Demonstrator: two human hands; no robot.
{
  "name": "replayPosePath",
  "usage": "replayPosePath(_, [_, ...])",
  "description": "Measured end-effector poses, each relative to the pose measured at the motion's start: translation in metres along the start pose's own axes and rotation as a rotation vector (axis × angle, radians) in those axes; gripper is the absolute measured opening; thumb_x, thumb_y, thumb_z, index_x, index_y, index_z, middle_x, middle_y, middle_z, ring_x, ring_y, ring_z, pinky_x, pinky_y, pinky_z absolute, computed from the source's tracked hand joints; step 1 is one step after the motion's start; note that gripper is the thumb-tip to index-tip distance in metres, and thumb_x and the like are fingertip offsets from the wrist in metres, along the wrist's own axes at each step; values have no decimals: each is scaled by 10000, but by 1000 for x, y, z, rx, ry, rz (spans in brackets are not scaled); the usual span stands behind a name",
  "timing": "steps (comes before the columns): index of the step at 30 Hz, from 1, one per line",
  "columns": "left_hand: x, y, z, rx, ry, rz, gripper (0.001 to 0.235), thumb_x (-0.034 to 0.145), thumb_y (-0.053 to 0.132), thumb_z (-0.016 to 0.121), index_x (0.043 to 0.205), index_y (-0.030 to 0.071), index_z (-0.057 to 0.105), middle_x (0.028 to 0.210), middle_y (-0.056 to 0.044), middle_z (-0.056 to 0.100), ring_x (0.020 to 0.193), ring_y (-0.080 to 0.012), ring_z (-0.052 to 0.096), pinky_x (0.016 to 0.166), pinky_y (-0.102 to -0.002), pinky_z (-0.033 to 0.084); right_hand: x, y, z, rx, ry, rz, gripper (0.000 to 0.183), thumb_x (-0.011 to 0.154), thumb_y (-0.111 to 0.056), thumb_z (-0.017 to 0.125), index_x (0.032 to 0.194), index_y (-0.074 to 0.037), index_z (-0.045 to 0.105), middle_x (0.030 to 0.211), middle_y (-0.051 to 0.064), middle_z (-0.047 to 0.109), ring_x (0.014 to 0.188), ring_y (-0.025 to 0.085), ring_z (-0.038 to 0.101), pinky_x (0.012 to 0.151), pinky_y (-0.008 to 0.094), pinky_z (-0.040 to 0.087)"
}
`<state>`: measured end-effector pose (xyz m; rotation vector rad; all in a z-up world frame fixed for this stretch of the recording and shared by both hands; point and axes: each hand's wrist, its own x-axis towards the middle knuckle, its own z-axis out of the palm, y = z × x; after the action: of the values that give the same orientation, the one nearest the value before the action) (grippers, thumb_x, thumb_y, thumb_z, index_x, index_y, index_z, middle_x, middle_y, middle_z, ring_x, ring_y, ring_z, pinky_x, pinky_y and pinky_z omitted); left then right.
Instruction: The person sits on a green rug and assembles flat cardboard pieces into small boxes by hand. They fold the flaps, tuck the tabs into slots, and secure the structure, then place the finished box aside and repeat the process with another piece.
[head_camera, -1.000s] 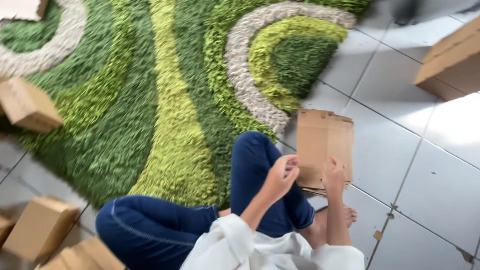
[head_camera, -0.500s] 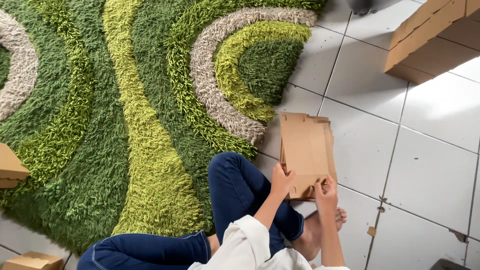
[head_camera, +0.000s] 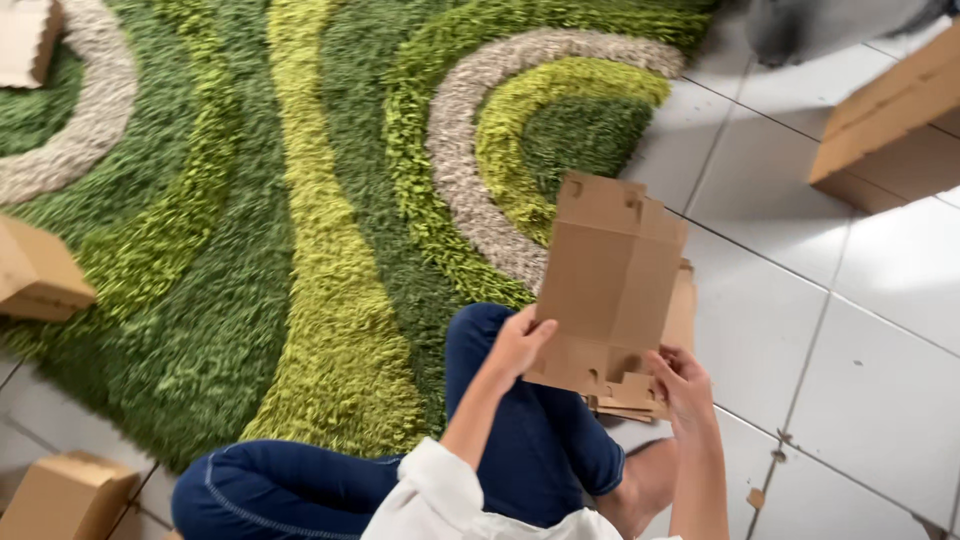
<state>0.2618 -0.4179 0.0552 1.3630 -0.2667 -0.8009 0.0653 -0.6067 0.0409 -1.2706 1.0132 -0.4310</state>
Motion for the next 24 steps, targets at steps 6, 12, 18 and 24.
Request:
replayPosePath(6, [-60, 67, -149, 182, 425, 67, 594, 875, 266, 661, 1357, -21, 465, 1329, -316, 482, 1217, -458, 472, 1038, -526, 382, -45, -77, 208, 29, -178, -94, 241, 829, -154, 749, 1024, -83, 627, 901, 70, 661, 762, 149, 637, 606, 288, 575])
replayPosePath(12, [-125, 59, -256, 175, 743, -41, 581, 914, 372, 627, 1383, 82, 445, 1320, -135, 549, 1198, -297, 523, 967, -427, 440, -118, -118, 350, -550, -339, -1003, 177, 820, -55, 701, 965, -153, 727, 945, 47, 702, 902, 222, 672, 764, 310, 552])
replayPosePath(18, [-144, -25, -334, 96, 829, -244, 540, 939, 441, 580, 1362, 133, 446, 1316, -93, 531, 1180, -238, 549, 943, -383, 502, -104, 21, 381, -983, -867, -989, 468, 822, -233, 725, 1259, -201, 563, 1217, 96, 567, 1129, 275, 564, 915, 401, 488])
replayPosePath(24, [-139, -24, -329, 295, 746, -266, 395, 944, 284, 536, 1289, 91, 518, 1277, -128, 531, 1147, -261, 583, 949, -409, 494, -50, 74, 392, -1167, -803, -854, 353, 910, -146, 557, 1262, -119, 551, 1291, 107, 527, 1203, 250, 510, 1003, 357, 433])
